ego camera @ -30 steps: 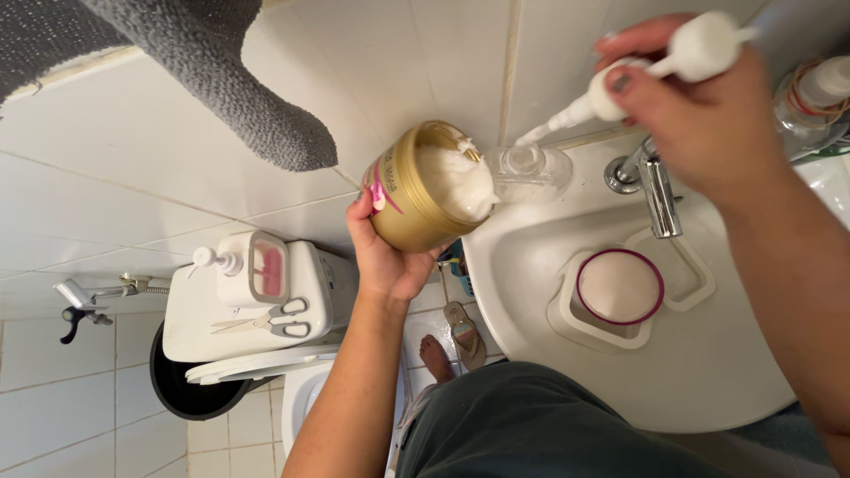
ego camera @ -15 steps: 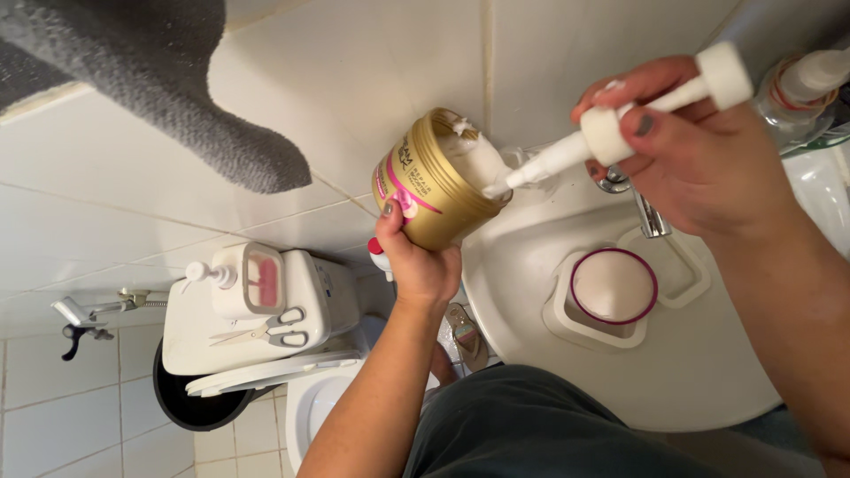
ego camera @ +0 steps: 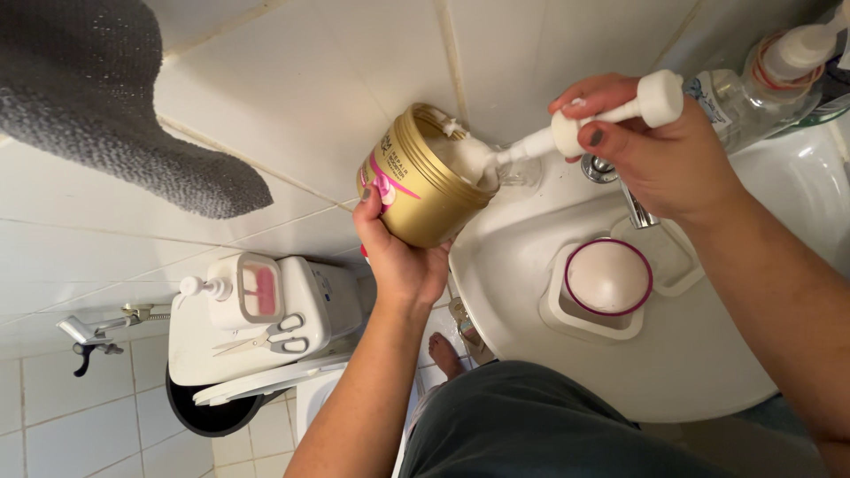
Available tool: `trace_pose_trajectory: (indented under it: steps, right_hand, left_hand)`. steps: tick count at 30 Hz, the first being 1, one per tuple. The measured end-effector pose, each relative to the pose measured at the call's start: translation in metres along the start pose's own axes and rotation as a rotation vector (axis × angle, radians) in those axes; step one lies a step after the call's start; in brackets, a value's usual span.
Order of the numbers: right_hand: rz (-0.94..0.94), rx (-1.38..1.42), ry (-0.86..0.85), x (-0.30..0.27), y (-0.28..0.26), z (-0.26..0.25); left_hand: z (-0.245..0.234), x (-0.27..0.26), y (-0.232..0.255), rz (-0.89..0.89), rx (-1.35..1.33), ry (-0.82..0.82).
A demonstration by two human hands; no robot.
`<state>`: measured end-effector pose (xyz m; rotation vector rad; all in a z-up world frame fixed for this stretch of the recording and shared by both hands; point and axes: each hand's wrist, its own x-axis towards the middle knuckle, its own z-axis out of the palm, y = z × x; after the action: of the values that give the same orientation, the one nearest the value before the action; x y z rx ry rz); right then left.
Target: The person opens a gold tub of cream and uses a pump to transfer the cream into a clear bottle. The person repeatedly pumps the cream from the tub into the bottle over the sink.
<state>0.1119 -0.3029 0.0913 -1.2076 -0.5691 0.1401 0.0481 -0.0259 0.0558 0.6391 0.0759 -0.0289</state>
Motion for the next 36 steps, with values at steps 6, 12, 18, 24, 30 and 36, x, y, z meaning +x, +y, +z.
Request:
trace_pose_trajectory:
  steps: [6, 12, 18, 24, 30, 36]
  right_hand:
    - [-0.04, 0.04, -0.009, -0.001, 0.001, -0.005]
    - [-0.042, 0.039, 0.007, 0.003, -0.001, -0.008]
    - [-0.054, 0.027, 0.004, 0.007, -0.004, -0.011]
    - [-0.049, -0.04, -0.001, 0.008, -0.01, -0.012]
    - [-0.026, -0.131, 0.02, 0.015, -0.03, 0.0]
    - [0.026, -0.379, 0.004, 0.027, -0.056, 0.018]
  left_hand:
    - [0.004, -0.002, 0.003, -0.058, 0.037, 0.066]
    - [0.016, -0.003, 0.006, -0.116, 0.065, 0.216]
    - [0.006, -0.003, 0.003, -0.071, 0.07, 0.207]
    - [-0.002, -0.002, 0.0, -0.071, 0.077, 0.241]
    - [-0.007, -0.002, -0.001, -0.016, 0.115, 0.17]
    - [-0.004, -0.001, 0.0, -0.04, 0.058, 0.194]
